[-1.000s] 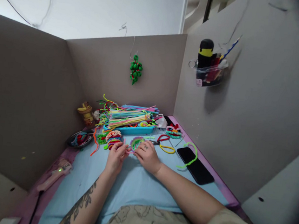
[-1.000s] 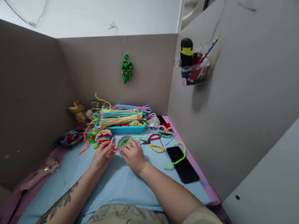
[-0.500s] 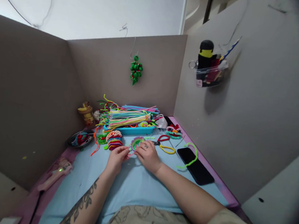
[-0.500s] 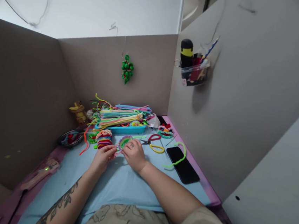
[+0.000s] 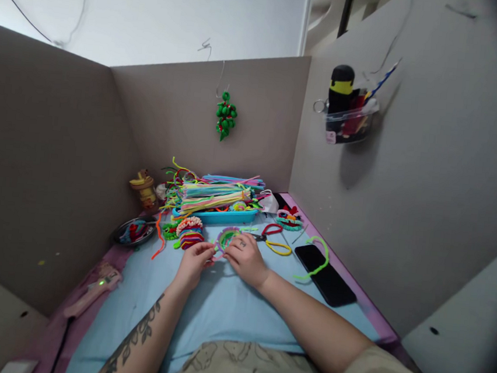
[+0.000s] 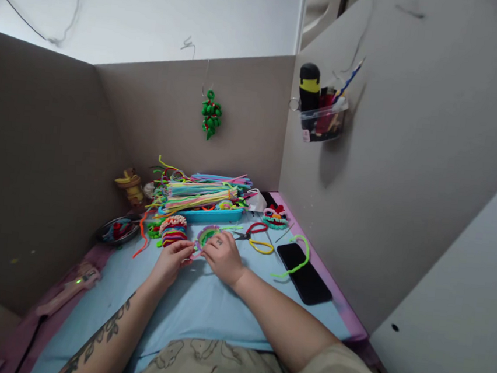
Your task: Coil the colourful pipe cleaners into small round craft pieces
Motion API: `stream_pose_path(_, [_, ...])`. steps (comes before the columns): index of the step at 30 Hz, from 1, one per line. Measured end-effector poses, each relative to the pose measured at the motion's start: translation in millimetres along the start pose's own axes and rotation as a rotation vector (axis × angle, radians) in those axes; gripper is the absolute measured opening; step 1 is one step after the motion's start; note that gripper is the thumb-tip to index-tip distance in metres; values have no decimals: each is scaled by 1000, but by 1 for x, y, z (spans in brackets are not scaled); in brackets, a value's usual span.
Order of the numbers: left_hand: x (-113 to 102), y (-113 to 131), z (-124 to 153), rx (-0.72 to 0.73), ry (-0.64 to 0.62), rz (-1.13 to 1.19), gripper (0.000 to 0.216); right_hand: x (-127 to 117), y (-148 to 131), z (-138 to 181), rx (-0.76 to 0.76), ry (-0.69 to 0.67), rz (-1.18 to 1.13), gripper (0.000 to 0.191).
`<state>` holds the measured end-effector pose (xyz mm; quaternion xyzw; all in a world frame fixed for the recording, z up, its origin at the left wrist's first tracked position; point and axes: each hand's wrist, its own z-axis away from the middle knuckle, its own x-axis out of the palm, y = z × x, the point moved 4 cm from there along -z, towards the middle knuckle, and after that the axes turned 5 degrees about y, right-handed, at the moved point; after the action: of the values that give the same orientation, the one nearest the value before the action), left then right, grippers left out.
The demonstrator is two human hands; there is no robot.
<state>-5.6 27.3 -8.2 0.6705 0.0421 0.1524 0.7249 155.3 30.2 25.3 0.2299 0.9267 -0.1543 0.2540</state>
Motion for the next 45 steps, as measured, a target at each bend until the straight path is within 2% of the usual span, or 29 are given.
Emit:
stream_pose_path(8, [1, 6, 1, 56, 23, 1, 41, 2, 1, 0, 0, -15, -23, 9])
stream_pose_path(15, [1, 8, 5, 67, 31, -39, 29, 2, 4, 2, 41, 7, -22, 9])
stream_pose_path(19, [1, 8, 3, 86, 25, -35, 29, 3, 3, 2, 14, -4, -50, 10])
stream_pose_path(25, [0, 12, 0, 185, -26, -161, 28, 3, 0, 1, -13, -40, -111, 6])
stream_pose_path(31, [3, 13, 2, 262, -69, -255, 21, 10, -1, 5, 27, -173, -102, 8])
stream_pose_path(37, [4, 8, -3, 451, -44, -525, 21, 20, 1, 9, 88, -285, -167, 12])
stream_pose_path(39, [5, 6, -2, 486, -89, -622, 26, 23, 3, 10, 113, -309, -220, 11])
stream_pose_path(43, [7, 5, 3, 522, -270, -705, 43, 26, 10, 13, 191, -288, -308, 8])
stream_pose_path(45, [6, 5, 4, 525, -293, -704, 45, 27, 11, 13, 199, -277, -348, 7])
